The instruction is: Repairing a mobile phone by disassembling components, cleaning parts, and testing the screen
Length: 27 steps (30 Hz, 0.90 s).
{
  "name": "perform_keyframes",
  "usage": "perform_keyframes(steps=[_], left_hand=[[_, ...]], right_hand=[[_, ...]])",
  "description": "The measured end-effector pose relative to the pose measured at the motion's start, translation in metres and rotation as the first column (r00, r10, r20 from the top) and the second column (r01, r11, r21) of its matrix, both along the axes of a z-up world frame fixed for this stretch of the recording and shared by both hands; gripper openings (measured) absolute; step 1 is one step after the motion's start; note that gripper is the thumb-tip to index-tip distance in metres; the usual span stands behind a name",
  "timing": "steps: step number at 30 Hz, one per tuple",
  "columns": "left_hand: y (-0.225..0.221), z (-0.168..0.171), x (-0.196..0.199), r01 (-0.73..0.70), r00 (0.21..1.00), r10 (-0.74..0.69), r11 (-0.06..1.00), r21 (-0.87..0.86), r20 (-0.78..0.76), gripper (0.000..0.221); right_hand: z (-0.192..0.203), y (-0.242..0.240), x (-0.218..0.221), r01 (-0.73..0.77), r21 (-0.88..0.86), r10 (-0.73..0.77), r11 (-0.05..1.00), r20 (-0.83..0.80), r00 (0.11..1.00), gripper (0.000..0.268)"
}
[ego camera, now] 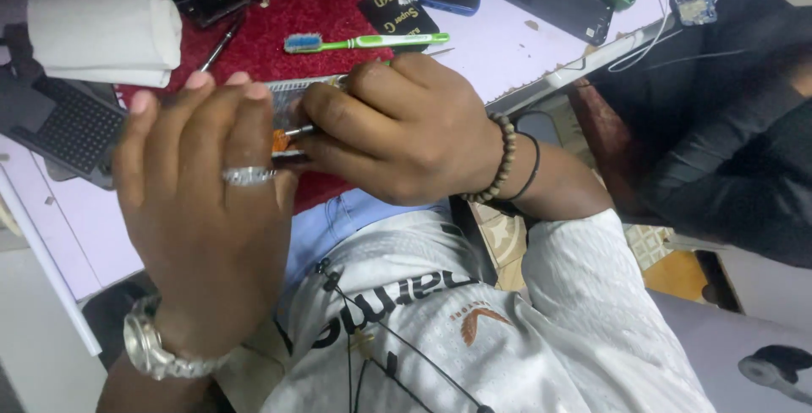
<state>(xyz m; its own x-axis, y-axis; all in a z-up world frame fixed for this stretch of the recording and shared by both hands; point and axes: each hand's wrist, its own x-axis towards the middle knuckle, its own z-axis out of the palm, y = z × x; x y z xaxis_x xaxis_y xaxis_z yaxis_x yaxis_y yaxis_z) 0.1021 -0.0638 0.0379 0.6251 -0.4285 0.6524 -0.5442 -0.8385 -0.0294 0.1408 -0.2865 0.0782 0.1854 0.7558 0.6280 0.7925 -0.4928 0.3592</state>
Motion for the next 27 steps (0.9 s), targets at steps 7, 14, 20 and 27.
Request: perform_keyframes(steps=[7,14,20,27], left_hand=[[0.001,-0.003,0.028,0.141,0.989,-0.133,0.981,-0.132,0.064,0.021],[0.007,-0.001,0.033,0.207,0.977,-0.183,0.930,-0.305,0.107,0.018],[0.005,-0.001,0.025,0.294,0.945,-0.326,0.838,-0.459,0.010,0.041],[0.004,-0.004,0.024,0.338,0.883,-0.463,0.736,-0.587,-0.073,0.029]], right_hand=[[-0.006,-0.006,0.011,-0.077,0.089,0.080,0.993,-0.026,0.996,0.029],[-0.008,-0.027,0.027,0.045,0.197,0.010,0.979,-0.270,0.963,0.051],[-0.007,-0.015,0.023,-0.109,0.281,0.192,0.953,-0.288,0.938,0.012],[-0.016,-0.006,0.022,-0.082,0.274,0.138,0.958,-0.193,0.972,0.022]])
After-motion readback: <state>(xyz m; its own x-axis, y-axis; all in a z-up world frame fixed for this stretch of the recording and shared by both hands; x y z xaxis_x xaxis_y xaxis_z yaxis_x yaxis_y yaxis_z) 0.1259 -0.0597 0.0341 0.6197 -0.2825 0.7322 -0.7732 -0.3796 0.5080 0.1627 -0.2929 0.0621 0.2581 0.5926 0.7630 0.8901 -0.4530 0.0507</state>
